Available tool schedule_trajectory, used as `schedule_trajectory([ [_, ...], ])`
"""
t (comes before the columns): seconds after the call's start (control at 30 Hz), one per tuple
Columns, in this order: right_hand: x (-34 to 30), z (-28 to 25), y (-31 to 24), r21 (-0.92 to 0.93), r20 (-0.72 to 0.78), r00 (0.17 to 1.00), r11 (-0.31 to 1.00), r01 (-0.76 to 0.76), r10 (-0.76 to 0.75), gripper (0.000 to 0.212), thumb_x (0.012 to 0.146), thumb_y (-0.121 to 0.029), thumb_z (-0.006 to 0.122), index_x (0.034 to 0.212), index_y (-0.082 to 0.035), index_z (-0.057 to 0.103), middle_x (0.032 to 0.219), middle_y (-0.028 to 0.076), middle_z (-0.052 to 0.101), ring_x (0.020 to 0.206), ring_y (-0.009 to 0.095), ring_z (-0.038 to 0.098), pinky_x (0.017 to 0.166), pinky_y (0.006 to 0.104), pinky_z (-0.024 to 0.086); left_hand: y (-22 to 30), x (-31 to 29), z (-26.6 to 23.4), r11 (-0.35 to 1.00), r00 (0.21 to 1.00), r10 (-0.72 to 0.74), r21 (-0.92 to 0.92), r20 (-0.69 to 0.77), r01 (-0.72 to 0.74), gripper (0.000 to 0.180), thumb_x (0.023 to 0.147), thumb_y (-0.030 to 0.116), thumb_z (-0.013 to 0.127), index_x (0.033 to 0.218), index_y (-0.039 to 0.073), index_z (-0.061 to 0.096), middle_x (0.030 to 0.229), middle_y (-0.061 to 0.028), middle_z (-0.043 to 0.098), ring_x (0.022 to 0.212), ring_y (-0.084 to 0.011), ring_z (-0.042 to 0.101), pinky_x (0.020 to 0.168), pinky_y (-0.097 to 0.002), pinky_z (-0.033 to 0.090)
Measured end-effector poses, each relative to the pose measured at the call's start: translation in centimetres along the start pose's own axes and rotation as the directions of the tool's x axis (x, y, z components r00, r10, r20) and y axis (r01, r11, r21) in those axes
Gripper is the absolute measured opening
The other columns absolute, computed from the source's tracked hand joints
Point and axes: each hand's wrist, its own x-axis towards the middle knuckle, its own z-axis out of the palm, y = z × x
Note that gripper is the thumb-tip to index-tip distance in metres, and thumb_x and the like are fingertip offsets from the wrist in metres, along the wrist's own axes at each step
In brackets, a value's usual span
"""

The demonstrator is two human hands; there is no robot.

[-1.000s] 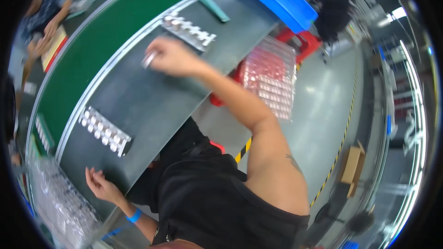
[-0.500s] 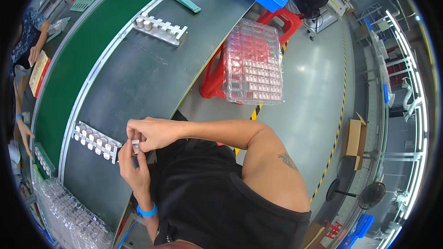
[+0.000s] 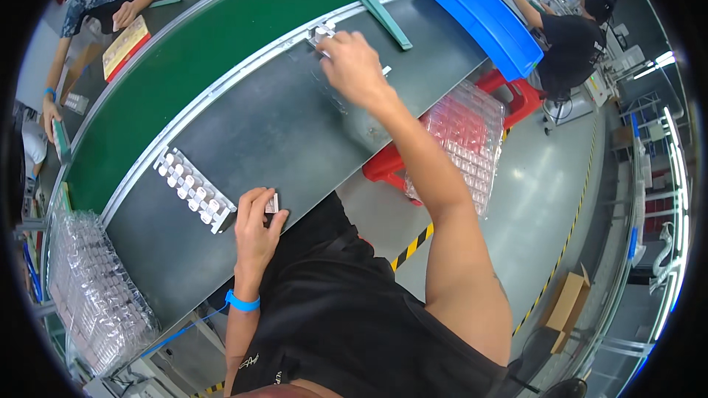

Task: Placing small electronic components into organized plastic trays on an assembly line.

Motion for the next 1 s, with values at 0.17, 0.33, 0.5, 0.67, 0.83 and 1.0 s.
schedule_trajectory([
  [0.17,4.7,1.7,4.3,-0.120,0.308,0.946,0.983,0.139,-0.096,0.027,0.087,-0.007,0.064,0.113,-0.008,0.070,0.112,0.014,0.064,0.108,0.037,0.064,0.096,0.0466,0.053,-0.3,0.1,-0.2,1.000,1.000,0.022,0.017,0.019,-0.022,0.044,0.078,0.002,0.083,0.118,-0.001,0.067,0.117,-0.0159,0.063,0.108,-0.0353,0.064,0.090,-0.0430,0.054],
  [0.33,6.9,1.5,5.4,-0.098,0.483,0.868,0.977,0.190,-0.120,0.028,0.084,-0.001,0.066,0.112,-0.006,0.071,0.112,0.016,0.064,0.107,0.038,0.065,0.094,0.0473,0.052,-0.3,0.3,-0.2,0.999,0.999,0.044,-0.032,0.023,-0.043,0.043,0.077,0.003,0.082,0.117,-0.001,0.067,0.116,-0.0156,0.064,0.106,-0.0352,0.064,0.089,-0.0428,0.054],
  [0.5,7.9,1.9,4.9,0.014,0.476,0.842,0.959,0.283,-0.256,0.019,0.087,-0.008,0.068,0.106,-0.003,0.072,0.108,0.016,0.065,0.101,0.037,0.066,0.091,0.0473,0.051,-0.7,-0.1,-0.3,0.998,0.999,0.032,-0.045,0.003,-0.032,0.043,0.077,0.004,0.082,0.117,-0.001,0.067,0.116,-0.0151,0.064,0.104,-0.0349,0.064,0.088,-0.0431,0.053],
  [0.67,2.8,1.6,0.0,0.259,0.437,0.833,0.934,0.246,-0.340,0.019,0.094,-0.019,0.069,0.107,-0.004,0.068,0.105,0.017,0.065,0.099,0.038,0.065,0.086,0.0464,0.052,-0.2,0.5,-0.2,0.997,0.997,0.076,-0.002,-0.029,-0.076,0.042,0.078,0.005,0.083,0.116,-0.002,0.067,0.112,-0.0164,0.062,0.099,-0.0352,0.063,0.085,-0.0419,0.053],
  [0.83,-4.8,1.1,-9.5,0.544,0.396,0.766,0.801,0.249,-0.507,0.023,0.089,-0.004,0.070,0.111,-0.005,0.067,0.107,0.014,0.062,0.094,0.036,0.066,0.083,0.0435,0.055,-0.3,0.3,-0.2,0.997,0.997,0.001,0.083,-0.072,0.005,0.049,0.077,0.008,0.084,0.119,-0.002,0.062,0.110,-0.0155,0.056,0.099,-0.0361,0.058,0.084,-0.0446,0.051],
  [1.0,-8.8,0.6,-11.4,0.533,0.400,0.752,0.800,0.274,-0.524,0.033,0.085,0.000,0.071,0.116,-0.007,0.065,0.113,0.012,0.058,0.099,0.035,0.064,0.084,0.0439,0.055,-0.3,0.4,0.3,0.995,0.997,-0.033,0.091,-0.074,0.039,0.053,0.074,0.009,0.086,0.120,-0.002,0.063,0.108,-0.0153,0.056,0.099,-0.0358,0.059,0.083,-0.0443,0.051],
])
